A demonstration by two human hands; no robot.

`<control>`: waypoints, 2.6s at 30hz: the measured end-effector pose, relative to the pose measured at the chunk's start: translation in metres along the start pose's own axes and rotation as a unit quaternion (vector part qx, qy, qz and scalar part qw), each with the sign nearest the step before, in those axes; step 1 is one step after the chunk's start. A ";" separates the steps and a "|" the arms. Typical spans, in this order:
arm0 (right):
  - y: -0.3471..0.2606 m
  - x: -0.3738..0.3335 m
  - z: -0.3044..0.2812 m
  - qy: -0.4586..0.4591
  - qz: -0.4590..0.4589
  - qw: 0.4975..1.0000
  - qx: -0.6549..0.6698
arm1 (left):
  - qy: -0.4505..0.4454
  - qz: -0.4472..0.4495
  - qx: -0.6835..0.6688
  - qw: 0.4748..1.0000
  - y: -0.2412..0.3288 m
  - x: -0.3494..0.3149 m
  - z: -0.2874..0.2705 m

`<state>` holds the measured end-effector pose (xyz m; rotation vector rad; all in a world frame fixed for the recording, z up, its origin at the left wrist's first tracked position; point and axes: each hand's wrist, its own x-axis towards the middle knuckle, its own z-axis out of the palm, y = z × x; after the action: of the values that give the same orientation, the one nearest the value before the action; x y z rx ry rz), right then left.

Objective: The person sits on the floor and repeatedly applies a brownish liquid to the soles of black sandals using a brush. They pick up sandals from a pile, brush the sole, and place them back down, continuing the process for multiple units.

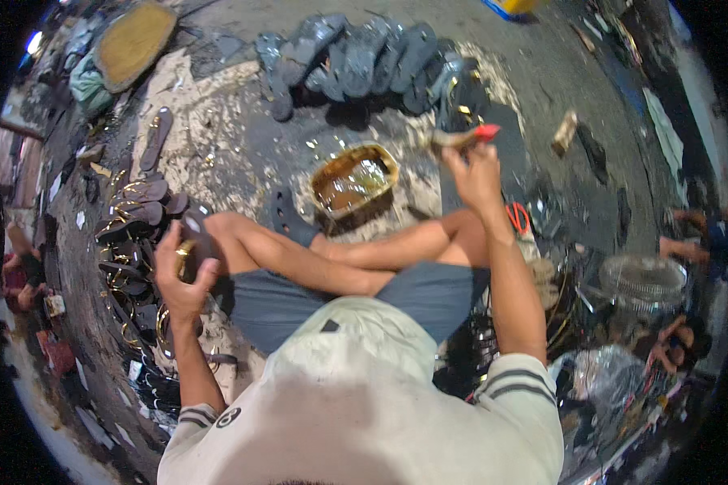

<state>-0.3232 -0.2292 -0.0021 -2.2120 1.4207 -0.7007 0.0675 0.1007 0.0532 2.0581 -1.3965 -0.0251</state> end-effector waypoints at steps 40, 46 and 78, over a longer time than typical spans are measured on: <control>-0.222 -0.065 0.065 0.059 -0.371 0.916 0.141 | -0.037 -0.235 -0.878 0.414 0.104 0.024 0.078; -0.222 -0.037 0.054 -0.053 -0.098 0.914 0.390 | -0.054 -0.245 -0.855 0.453 0.103 0.009 0.082; -0.038 0.020 0.174 -0.243 -0.166 0.944 -0.147 | -0.032 -0.241 -0.784 0.571 0.066 -0.025 0.079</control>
<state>-0.1820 -0.2195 -0.1127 -2.6458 0.9600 -0.0119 -0.0261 0.0679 0.0164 0.6986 -0.2536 -1.1351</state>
